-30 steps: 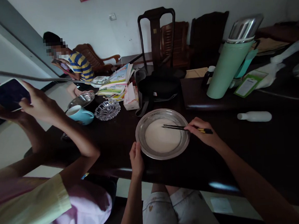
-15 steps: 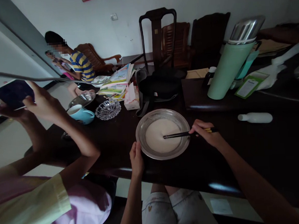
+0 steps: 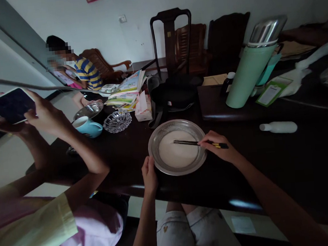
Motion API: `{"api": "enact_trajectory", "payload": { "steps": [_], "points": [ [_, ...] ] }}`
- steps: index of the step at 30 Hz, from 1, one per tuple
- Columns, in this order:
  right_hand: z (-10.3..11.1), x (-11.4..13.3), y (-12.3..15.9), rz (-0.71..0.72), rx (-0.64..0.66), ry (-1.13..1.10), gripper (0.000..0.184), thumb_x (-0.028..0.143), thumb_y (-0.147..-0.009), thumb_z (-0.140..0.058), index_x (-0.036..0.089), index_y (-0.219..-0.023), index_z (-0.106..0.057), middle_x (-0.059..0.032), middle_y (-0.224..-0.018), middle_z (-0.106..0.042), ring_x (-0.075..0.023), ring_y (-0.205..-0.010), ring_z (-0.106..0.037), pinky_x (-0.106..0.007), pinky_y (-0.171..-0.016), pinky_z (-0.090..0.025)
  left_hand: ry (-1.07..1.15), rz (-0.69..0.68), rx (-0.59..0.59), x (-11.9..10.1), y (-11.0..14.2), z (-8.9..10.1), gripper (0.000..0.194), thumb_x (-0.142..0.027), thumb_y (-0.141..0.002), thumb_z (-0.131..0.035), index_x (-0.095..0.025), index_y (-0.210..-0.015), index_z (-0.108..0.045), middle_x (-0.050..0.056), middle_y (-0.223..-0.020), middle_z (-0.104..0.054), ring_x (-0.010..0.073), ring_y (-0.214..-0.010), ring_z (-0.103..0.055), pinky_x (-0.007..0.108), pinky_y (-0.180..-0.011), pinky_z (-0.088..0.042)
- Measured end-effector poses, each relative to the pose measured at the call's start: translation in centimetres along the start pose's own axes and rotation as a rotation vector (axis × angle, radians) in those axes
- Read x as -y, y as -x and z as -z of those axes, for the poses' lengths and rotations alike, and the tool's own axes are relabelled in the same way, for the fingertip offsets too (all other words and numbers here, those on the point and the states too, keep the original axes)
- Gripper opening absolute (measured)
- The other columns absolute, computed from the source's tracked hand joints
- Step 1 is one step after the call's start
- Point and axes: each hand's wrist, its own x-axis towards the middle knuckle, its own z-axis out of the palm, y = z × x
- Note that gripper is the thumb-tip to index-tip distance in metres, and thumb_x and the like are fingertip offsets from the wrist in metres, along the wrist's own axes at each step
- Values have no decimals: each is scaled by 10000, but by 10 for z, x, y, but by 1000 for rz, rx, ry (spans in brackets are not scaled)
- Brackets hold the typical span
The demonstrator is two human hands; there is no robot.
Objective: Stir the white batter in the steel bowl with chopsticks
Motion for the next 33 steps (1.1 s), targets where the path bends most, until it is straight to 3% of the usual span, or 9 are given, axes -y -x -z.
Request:
{"api": "enact_trajectory", "payload": {
  "steps": [3, 5, 8, 10, 14, 19, 24, 29, 33],
  "points": [
    [3, -2, 1, -70, -104, -44, 367, 472, -912, -528, 221, -738, -731, -31, -695, -564, -156, -659, -556, -292, -586, -459, -7, -4, 0, 1, 0, 0, 433, -520, -835, -582, -185, -621, -409, -48, -610, -329, 98, -586, -286, 212, -537, -298],
    [4, -2, 2, -89, -55, -102, 407, 481, -927, -491, 219, -737, -738, -32, -706, -556, -144, -626, -547, -279, -540, -447, -7, -10, 0, 2, -1, 1, 429, -519, -833, -585, -183, -626, -417, -47, -615, -337, 98, -593, -293, 212, -543, -301],
    [1, -1, 1, -28, 51, -71, 295, 441, -885, -586, 226, -760, -743, -30, -732, -603, -150, -673, -571, -300, -641, -478, 3, -3, -2, 2, 0, 1, 430, -521, -834, -582, -184, -627, -414, -49, -614, -333, 98, -590, -289, 213, -542, -298],
    [1, -1, 1, -18, 8, -28, 254, 426, -863, -623, 226, -757, -739, -30, -726, -612, -163, -713, -579, -314, -686, -484, 2, 2, -4, 2, 0, 1, 428, -518, -837, -578, -184, -627, -413, -49, -612, -332, 98, -589, -288, 214, -542, -298],
    [4, -2, 2, -100, -120, -111, 418, 494, -914, -504, 212, -704, -729, -38, -708, -552, -158, -659, -554, -281, -541, -464, -16, -12, -9, 2, -1, 0, 427, -519, -830, -586, -182, -623, -426, -46, -615, -346, 99, -594, -301, 215, -549, -307],
    [-2, -2, 1, 11, 49, -33, 247, 417, -876, -610, 234, -771, -739, -33, -741, -616, -166, -712, -582, -323, -687, -487, -11, -9, -12, 2, -1, 0, 443, -537, -820, -592, -185, -617, -414, -47, -613, -336, 99, -586, -294, 217, -533, -293],
    [1, -4, 1, -68, -95, -45, 366, 457, -917, -518, 217, -727, -720, -35, -711, -557, -164, -673, -562, -301, -587, -474, -12, -4, -12, 1, -1, 0, 431, -529, -823, -591, -184, -623, -427, -46, -615, -344, 101, -591, -297, 218, -545, -301],
    [0, -1, 1, -10, 49, -46, 279, 433, -879, -595, 227, -756, -736, -32, -732, -593, -162, -695, -582, -318, -660, -490, -15, 3, -6, 2, -1, 1, 428, -531, -821, -591, -187, -626, -428, -47, -617, -337, 103, -591, -295, 220, -547, -300],
    [1, -2, 1, -54, -76, -29, 317, 453, -890, -570, 220, -737, -722, -36, -731, -579, -170, -704, -576, -322, -648, -492, -9, 4, -6, 3, -1, 1, 427, -538, -824, -584, -187, -633, -435, -47, -621, -344, 104, -594, -300, 220, -554, -307]
  ]
}}
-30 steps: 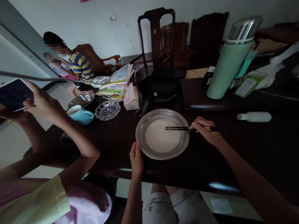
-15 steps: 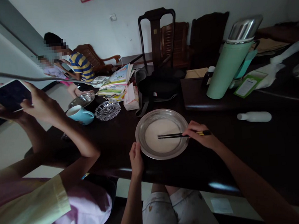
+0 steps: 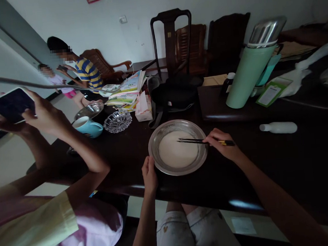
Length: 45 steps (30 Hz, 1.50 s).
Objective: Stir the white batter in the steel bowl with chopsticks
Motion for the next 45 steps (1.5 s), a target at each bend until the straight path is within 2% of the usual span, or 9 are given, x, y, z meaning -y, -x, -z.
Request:
{"api": "enact_trajectory", "payload": {
  "steps": [3, 6, 12, 19, 23, 28, 33, 38, 45],
  "points": [
    [1, -1, 0, -47, 19, -71, 418, 494, -920, -493, 214, -711, -724, -36, -723, -547, -154, -653, -563, -289, -553, -475, -4, -6, -2, -1, 0, 0, 443, -544, -818, -589, -189, -621, -413, -46, -619, -340, 104, -595, -300, 219, -554, -309],
    [-3, 1, 0, 45, 123, -16, 293, 451, -888, -581, 232, -778, -742, -35, -744, -608, -161, -700, -586, -313, -663, -496, -14, -6, -5, -2, 0, 0, 452, -556, -812, -591, -188, -621, -412, -44, -621, -349, 105, -601, -309, 218, -558, -314],
    [1, 0, 1, -12, -55, -24, 407, 498, -915, -509, 216, -724, -733, -39, -715, -549, -157, -655, -551, -290, -557, -475, -13, 13, -2, -5, 2, -1, 440, -546, -820, -586, -186, -629, -419, -44, -624, -349, 103, -599, -303, 217, -553, -307],
    [0, 3, -1, 64, 49, 39, 251, 434, -864, -623, 240, -758, -743, -34, -719, -616, -173, -716, -579, -330, -682, -492, -11, 0, -19, -3, 1, -1, 449, -560, -803, -598, -185, -622, -429, -45, -615, -353, 102, -590, -307, 217, -550, -313],
    [5, 0, 1, -28, -62, -88, 444, 508, -915, -494, 215, -670, -721, -41, -688, -549, -161, -649, -554, -279, -508, -457, -3, 0, -1, 0, 0, 0, 448, -546, -822, -583, -187, -618, -411, -47, -612, -326, 100, -586, -286, 216, -537, -295],
    [0, 3, 0, 44, 99, -30, 303, 459, -863, -609, 226, -726, -745, -35, -716, -596, -153, -671, -569, -301, -615, -493, 10, -3, 5, 1, 0, 1, 424, -523, -830, -584, -182, -630, -428, -46, -618, -341, 99, -589, -290, 213, -540, -296],
    [5, 0, 1, -40, -83, -97, 424, 500, -902, -522, 211, -659, -715, -40, -697, -560, -157, -656, -556, -273, -520, -473, 4, 4, 5, -1, 1, 1, 432, -522, -826, -590, -184, -619, -419, -46, -607, -334, 100, -584, -290, 215, -540, -299],
    [3, 3, 1, 18, 134, -72, 338, 465, -882, -573, 220, -709, -729, -30, -711, -586, -144, -640, -565, -285, -575, -484, 2, 7, -11, -3, 1, -1, 439, -542, -812, -597, -185, -622, -427, -45, -611, -341, 101, -585, -296, 217, -540, -301],
    [8, 2, 1, -29, -39, -74, 467, 513, -918, -483, 205, -640, -697, -23, -652, -528, -133, -577, -520, -267, -492, -423, 7, 17, -2, -1, 1, 0, 454, -558, -803, -596, -188, -614, -412, -48, -608, -326, 101, -580, -285, 221, -541, -295]
  ]
}}
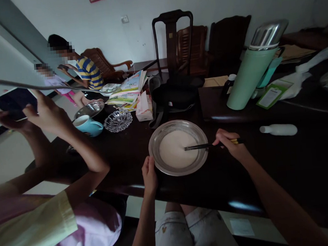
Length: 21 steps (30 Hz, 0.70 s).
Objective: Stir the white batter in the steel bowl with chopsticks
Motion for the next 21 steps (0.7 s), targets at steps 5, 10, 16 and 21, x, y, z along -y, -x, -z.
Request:
{"api": "enact_trajectory", "payload": {
  "steps": [5, 10, 16, 21],
  "points": [
    [-4, 2, 0, 69, 150, 71, 274, 426, -865, -615, 217, -724, -723, -20, -681, -587, -145, -640, -564, -293, -609, -469, 11, -4, -7, 1, -1, 1, 439, -555, -806, -596, -184, -632, -440, -42, -628, -361, 104, -599, -311, 219, -563, -312],
    [0, -1, 1, -7, 15, -31, 449, 500, -917, -491, 205, -651, -700, -22, -655, -533, -135, -583, -530, -263, -489, -435, -6, -2, 3, 1, 0, 1, 456, -566, -807, -595, -184, -627, -423, -44, -621, -348, 101, -595, -306, 217, -551, -299],
    [-5, 0, 1, 57, 118, 66, 260, 435, -855, -627, 228, -741, -734, -26, -701, -602, -158, -678, -582, -302, -636, -489, -10, -9, -13, -1, 1, 1, 458, -569, -801, -596, -186, -619, -422, -45, -613, -344, 101, -582, -301, 221, -534, -290],
    [-1, -2, 2, -32, 22, -56, 442, 500, -912, -501, 210, -656, -714, -33, -691, -547, -142, -613, -550, -265, -494, -451, 3, -3, 0, 2, 0, 1, 446, -546, -813, -598, -187, -617, -420, -48, -601, -327, 100, -575, -289, 222, -530, -290]
  ]
}}
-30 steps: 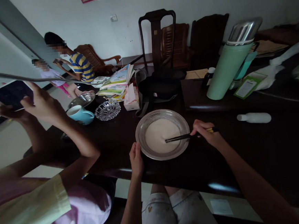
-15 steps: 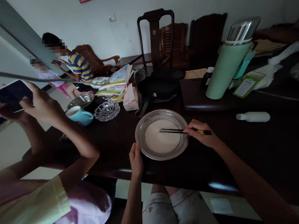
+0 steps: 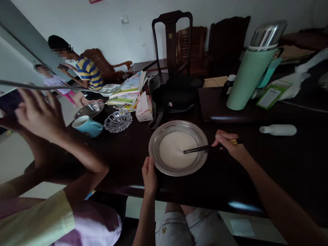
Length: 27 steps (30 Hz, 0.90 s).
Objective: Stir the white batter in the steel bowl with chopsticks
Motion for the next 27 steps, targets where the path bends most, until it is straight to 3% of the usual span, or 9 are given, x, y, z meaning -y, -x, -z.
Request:
{"api": "enact_trajectory", "payload": {
  "steps": [3, 5, 8, 11, 14, 19, 21, 24, 27],
  "points": [
    [-3, 2, 0, 58, 136, 69, 303, 453, -867, -602, 230, -718, -742, -34, -725, -601, -158, -672, -578, -303, -610, -498, 11, 1, 4, 1, 0, 0, 442, -544, -824, -589, -188, -624, -419, -49, -602, -321, 100, -573, -282, 222, -529, -288],
    [-4, 4, -1, 80, 102, 125, 240, 430, -843, -644, 238, -738, -742, -34, -724, -614, -174, -718, -585, -327, -671, -506, 9, 3, 4, -1, 1, 0, 446, -550, -824, -587, -188, -625, -418, -49, -604, -325, 100, -573, -283, 222, -529, -289],
    [-1, 4, 0, 25, -27, 73, 370, 484, -886, -558, 221, -685, -723, -40, -704, -572, -166, -676, -566, -294, -561, -488, -7, 9, 1, -4, 2, -1, 454, -555, -814, -596, -189, -618, -412, -48, -604, -329, 101, -574, -289, 223, -528, -290],
    [0, 4, 0, 14, 46, 10, 436, 502, -906, -510, 209, -662, -722, -41, -706, -567, -147, -627, -556, -271, -508, -468, -13, 8, -1, -6, 2, -2, 453, -554, -812, -598, -188, -615, -416, -47, -602, -332, 101, -574, -293, 223, -528, -290],
    [-3, 4, -1, 79, 135, 96, 278, 429, -866, -607, 224, -736, -742, -32, -728, -612, -154, -681, -583, -299, -632, -502, -18, 2, -5, -4, 1, -1, 450, -550, -814, -594, -188, -617, -413, -47, -603, -329, 101, -575, -290, 222, -529, -290],
    [1, 2, -1, 26, -33, 56, 400, 464, -909, -519, 211, -667, -711, -31, -689, -551, -152, -645, -562, -274, -529, -467, -28, -2, -3, 0, 0, 0, 463, -565, -812, -583, -190, -615, -394, -49, -607, -319, 101, -578, -281, 221, -534, -286],
    [0, 2, -1, 28, 25, 21, 419, 477, -916, -502, 214, -665, -711, -31, -695, -559, -147, -624, -561, -272, -510, -457, -34, -2, 5, 0, 0, 0, 468, -570, -812, -581, -191, -615, -391, -49, -607, -318, 101, -581, -281, 223, -538, -285],
    [-5, 2, -1, 101, 148, 101, 253, 421, -869, -614, 235, -747, -735, -27, -731, -617, -159, -685, -589, -309, -648, -496, -36, -7, 3, 0, 0, 0, 458, -566, -820, -577, -189, -627, -401, -47, -617, -326, 103, -591, -286, 222, -546, -290],
    [-6, 1, -2, 94, 54, 139, 242, 413, -872, -613, 236, -757, -732, -30, -733, -607, -168, -716, -585, -316, -662, -500, -35, -17, -3, -1, 0, 0, 449, -562, -826, -572, -186, -635, -418, -45, -628, -340, 103, -600, -296, 221, -555, -300]
  ]
}}
